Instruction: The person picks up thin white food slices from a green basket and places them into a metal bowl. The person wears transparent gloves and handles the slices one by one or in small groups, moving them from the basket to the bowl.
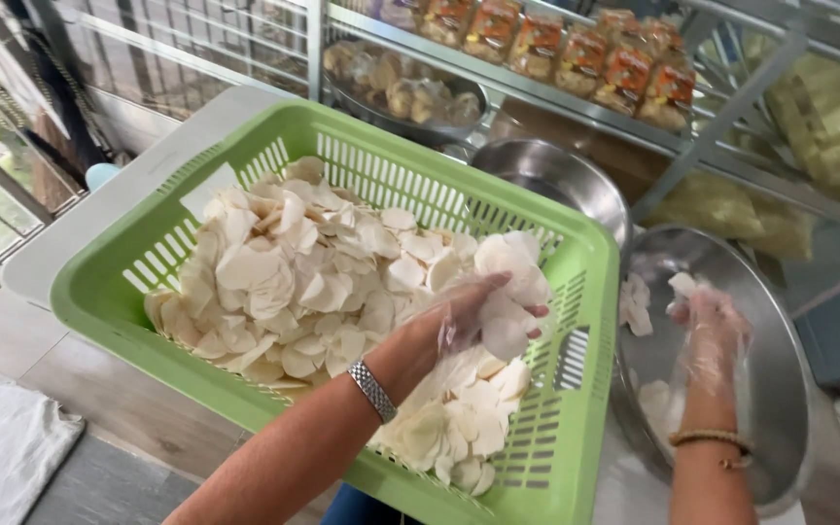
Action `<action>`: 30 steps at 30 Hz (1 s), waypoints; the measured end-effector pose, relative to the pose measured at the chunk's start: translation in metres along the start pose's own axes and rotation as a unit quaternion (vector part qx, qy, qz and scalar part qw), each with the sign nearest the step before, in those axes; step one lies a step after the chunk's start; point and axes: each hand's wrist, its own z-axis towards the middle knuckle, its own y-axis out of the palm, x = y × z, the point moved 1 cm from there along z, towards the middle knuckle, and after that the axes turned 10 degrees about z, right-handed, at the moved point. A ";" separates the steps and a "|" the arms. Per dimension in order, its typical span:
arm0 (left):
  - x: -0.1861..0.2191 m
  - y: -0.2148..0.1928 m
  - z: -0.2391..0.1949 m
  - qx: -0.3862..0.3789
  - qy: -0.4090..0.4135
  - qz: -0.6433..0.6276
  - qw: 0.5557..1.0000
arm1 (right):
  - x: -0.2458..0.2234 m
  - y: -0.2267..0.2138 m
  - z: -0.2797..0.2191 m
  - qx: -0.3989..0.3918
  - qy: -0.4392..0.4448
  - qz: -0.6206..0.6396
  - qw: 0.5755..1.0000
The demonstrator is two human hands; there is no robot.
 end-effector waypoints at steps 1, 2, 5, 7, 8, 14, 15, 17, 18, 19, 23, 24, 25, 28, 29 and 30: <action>-0.002 0.000 0.000 -0.044 0.034 -0.018 0.998 | 0.005 -0.006 0.010 -0.004 0.054 -0.156 0.986; -0.004 0.001 0.000 -0.087 0.068 -0.035 0.993 | 0.011 -0.013 0.020 -0.009 0.105 -0.308 0.946; -0.013 -0.006 0.016 -0.072 0.059 -0.117 0.989 | -0.087 0.055 -0.054 -0.086 -0.014 -0.169 0.982; -0.012 -0.012 0.030 -0.041 0.037 -0.105 0.993 | -0.076 0.063 -0.080 -0.169 0.052 -0.126 0.976; -0.016 -0.015 0.035 -0.014 0.013 -0.091 0.996 | -0.070 0.065 -0.097 -0.244 0.117 -0.083 0.959; -0.033 -0.048 0.060 0.133 -0.001 -0.089 0.987 | -0.089 0.128 -0.140 -0.406 -0.114 -0.129 0.898; -0.025 -0.034 0.046 0.133 -0.001 -0.086 0.987 | -0.092 0.133 -0.141 -0.404 -0.115 -0.128 0.899; -0.008 -0.007 0.017 0.097 0.023 -0.050 0.994 | -0.097 0.143 -0.142 -0.455 -0.076 -0.108 0.881; -0.006 0.001 0.005 0.095 0.024 -0.049 0.994 | -0.100 0.146 -0.149 -0.453 -0.078 -0.108 0.881; -0.003 0.008 -0.006 0.095 0.034 -0.033 0.994 | -0.102 0.149 -0.154 -0.461 -0.099 -0.127 0.873; -0.026 0.000 0.023 0.139 0.050 -0.050 0.988 | -0.076 0.144 -0.153 -0.466 -0.202 -0.148 0.849; -0.026 -0.001 0.020 0.142 0.047 -0.052 0.987 | -0.078 0.145 -0.153 -0.467 -0.197 -0.147 0.849; -0.027 -0.001 0.018 0.159 0.044 -0.053 0.985 | -0.080 0.145 -0.152 -0.457 -0.184 -0.132 0.860; -0.019 0.012 0.014 0.192 0.036 -0.052 0.979 | -0.105 0.148 -0.161 -0.409 -0.141 -0.127 0.893; -0.017 0.018 0.012 0.212 0.036 -0.055 0.975 | -0.117 0.149 -0.166 -0.379 -0.111 -0.135 0.909; -0.012 0.023 0.005 0.209 0.030 -0.053 0.976 | -0.109 0.142 -0.165 -0.375 -0.109 -0.139 0.910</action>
